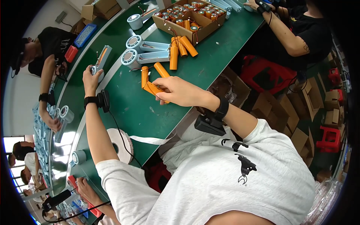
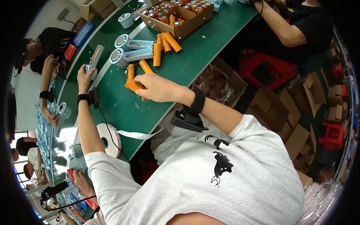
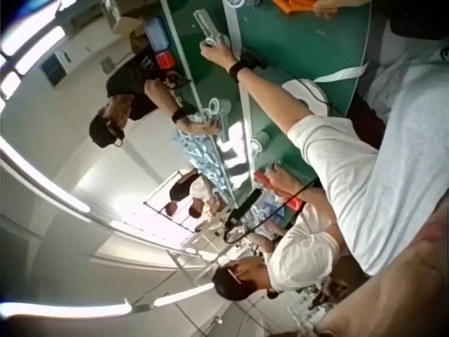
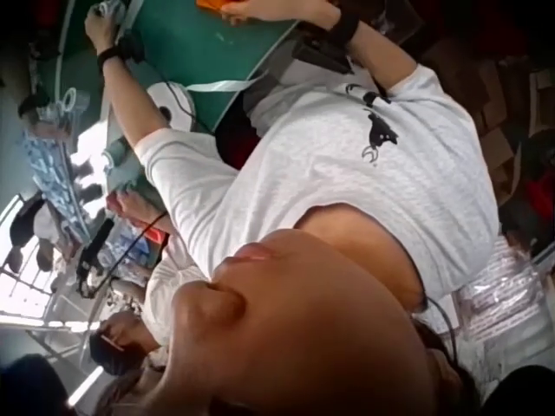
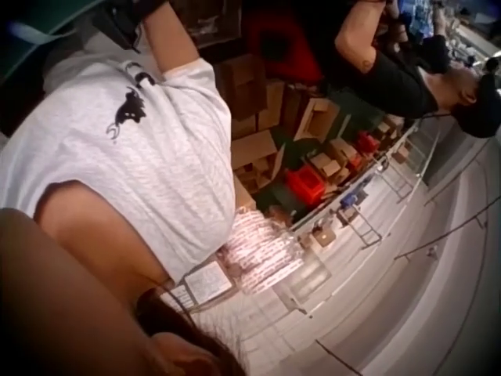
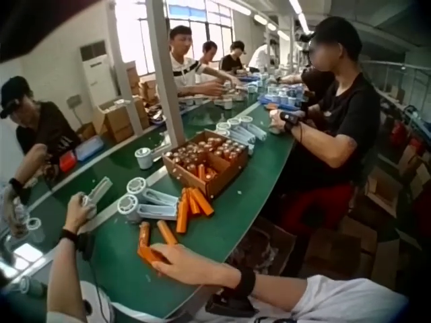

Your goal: Assembling battery packs by inserting battery cells into blue plastic frames and securing them with tape.

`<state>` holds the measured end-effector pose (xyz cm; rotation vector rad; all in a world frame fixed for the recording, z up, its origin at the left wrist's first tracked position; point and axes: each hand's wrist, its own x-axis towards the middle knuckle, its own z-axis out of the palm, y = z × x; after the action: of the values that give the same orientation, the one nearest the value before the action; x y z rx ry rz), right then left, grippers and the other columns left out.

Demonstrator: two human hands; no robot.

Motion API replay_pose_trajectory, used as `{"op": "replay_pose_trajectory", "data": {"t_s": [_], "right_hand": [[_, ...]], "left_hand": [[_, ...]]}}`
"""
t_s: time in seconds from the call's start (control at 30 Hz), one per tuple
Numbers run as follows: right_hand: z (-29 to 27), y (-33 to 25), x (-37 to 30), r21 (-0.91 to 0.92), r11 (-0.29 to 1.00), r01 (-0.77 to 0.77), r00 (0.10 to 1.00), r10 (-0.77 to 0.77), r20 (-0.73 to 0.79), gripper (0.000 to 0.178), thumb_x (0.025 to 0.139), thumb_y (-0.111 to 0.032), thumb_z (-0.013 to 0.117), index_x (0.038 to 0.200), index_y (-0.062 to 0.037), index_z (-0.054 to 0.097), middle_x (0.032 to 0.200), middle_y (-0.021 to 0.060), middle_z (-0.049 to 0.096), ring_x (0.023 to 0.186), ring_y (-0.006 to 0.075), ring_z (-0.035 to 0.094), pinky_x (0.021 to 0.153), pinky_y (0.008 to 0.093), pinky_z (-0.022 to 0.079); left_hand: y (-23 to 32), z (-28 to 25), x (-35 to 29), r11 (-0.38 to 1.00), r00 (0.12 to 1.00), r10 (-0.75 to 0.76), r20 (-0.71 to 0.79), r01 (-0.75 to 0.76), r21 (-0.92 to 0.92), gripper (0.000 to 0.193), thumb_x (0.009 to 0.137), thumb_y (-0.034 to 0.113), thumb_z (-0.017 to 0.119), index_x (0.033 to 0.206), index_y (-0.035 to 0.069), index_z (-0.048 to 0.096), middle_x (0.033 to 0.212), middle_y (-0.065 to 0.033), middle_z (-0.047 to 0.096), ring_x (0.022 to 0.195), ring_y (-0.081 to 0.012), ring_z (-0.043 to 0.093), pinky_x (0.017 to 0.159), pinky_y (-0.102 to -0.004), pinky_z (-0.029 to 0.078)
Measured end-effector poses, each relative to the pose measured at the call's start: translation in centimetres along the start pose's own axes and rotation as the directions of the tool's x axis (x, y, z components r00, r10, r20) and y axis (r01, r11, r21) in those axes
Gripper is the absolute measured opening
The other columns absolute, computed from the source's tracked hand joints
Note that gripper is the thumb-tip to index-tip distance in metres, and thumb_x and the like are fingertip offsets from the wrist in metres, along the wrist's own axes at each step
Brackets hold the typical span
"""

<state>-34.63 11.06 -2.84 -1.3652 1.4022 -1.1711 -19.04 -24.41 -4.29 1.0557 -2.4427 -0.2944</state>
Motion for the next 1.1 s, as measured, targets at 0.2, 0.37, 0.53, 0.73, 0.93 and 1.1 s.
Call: {"op": "replay_pose_trajectory", "data": {"t_s": [0.2, 0.37, 0.53, 0.73, 0.93, 1.1], "right_hand": [[-0.1, 0.6, -2.7, 0.826, 0.503, -0.252, 0.963, 0.051, 0.263, 0.034, 0.089, -0.024, 0.054, 0.112, 0.0020, 0.051, 0.081, 0.0059, 0.055, 0.063, 0.0134, 0.051, 0.062, 0.0256, 0.045], [0.1, 1.8, -3.7, 0.713, 0.664, -0.225, 0.967, 0.063, 0.246, 0.026, 0.086, -0.026, 0.060, 0.093, -0.0018, 0.053, 0.069, 0.0013, 0.052, 0.056, 0.0098, 0.046, 0.058, 0.0231, 0.040], [3.0, 1.3, -2.7, 0.411, 0.893, -0.185, 0.975, 0.117, 0.187, 0.029, 0.083, -0.027, 0.065, 0.073, -0.0048, 0.049, 0.061, -0.0012, 0.047, 0.056, 0.0068, 0.044, 0.054, 0.0230, 0.037], [5.9, 1.1, -1.5, 0.227, 0.972, -0.067, 0.996, 0.051, 0.072, 0.029, 0.079, -0.025, 0.068, 0.072, -0.0018, 0.051, 0.058, 0.0034, 0.049, 0.053, 0.0137, 0.046, 0.055, 0.0263, 0.039], [12.5, 1.7, 1.6, -0.333, 0.902, 0.275, 0.959, -0.282, 0.028, 0.028, 0.072, -0.020, 0.069, 0.080, 0.0025, 0.055, 0.068, 0.0135, 0.056, 0.059, 0.0297, 0.057, 0.057, 0.0373, 0.046], [14.5, 2.3, 2.9, -0.522, 0.800, 0.295, 0.954, -0.277, 0.114, 0.017, 0.067, -0.011, 0.066, 0.074, 0.0018, 0.058, 0.072, 0.0163, 0.060, 0.067, 0.0345, 0.061, 0.059, 0.0412, 0.048]], "left_hand": [[3.8, -2.4, -3.0, 0.943, 0.962, 0.269, 0.053, -0.274, 0.191, 0.072, 0.074, 0.035, 0.069, 0.132, 0.007, 0.039, 0.131, -0.0213, 0.042, 0.125, -0.0366, 0.030, 0.100, -0.0421, 0.031], [13.8, -10.6, -17.8, 0.912, 0.932, 0.200, 0.303, -0.064, -0.404, 0.041, 0.074, 0.007, 0.067, 0.110, -0.004, 0.051, 0.102, -0.0139, 0.057, 0.097, -0.0263, 0.054, 0.082, -0.0310, 0.042], [11.6, -9.4, -31.3, 0.555, 0.921, -0.374, -0.108, 0.129, -0.822, 0.022, 0.076, -0.007, 0.057, 0.097, -0.005, 0.052, 0.084, -0.0065, 0.058, 0.061, -0.0076, 0.047, 0.057, -0.0170, 0.037], [12.0, -7.6, -34.2, 0.652, 0.802, -0.579, -0.150, 0.345, -0.675, 0.031, 0.075, -0.008, 0.055, 0.106, -0.006, 0.049, 0.097, -0.0103, 0.060, 0.059, -0.0075, 0.046, 0.056, -0.0179, 0.036], [12.4, -7.3, -31.6, 0.979, 0.983, -0.025, -0.183, 0.061, 0.192, 0.033, 0.078, -0.003, 0.054, 0.111, -0.003, 0.047, 0.103, -0.0128, 0.059, 0.063, -0.0124, 0.048, 0.059, -0.0218, 0.038], [10.4, -7.3, -31.3, 0.958, 0.999, -0.021, -0.037, 0.031, 0.285, 0.027, 0.082, 0.002, 0.053, 0.107, 0.000, 0.045, 0.100, -0.0134, 0.053, 0.072, -0.0188, 0.043, 0.072, -0.0279, 0.039]]}}
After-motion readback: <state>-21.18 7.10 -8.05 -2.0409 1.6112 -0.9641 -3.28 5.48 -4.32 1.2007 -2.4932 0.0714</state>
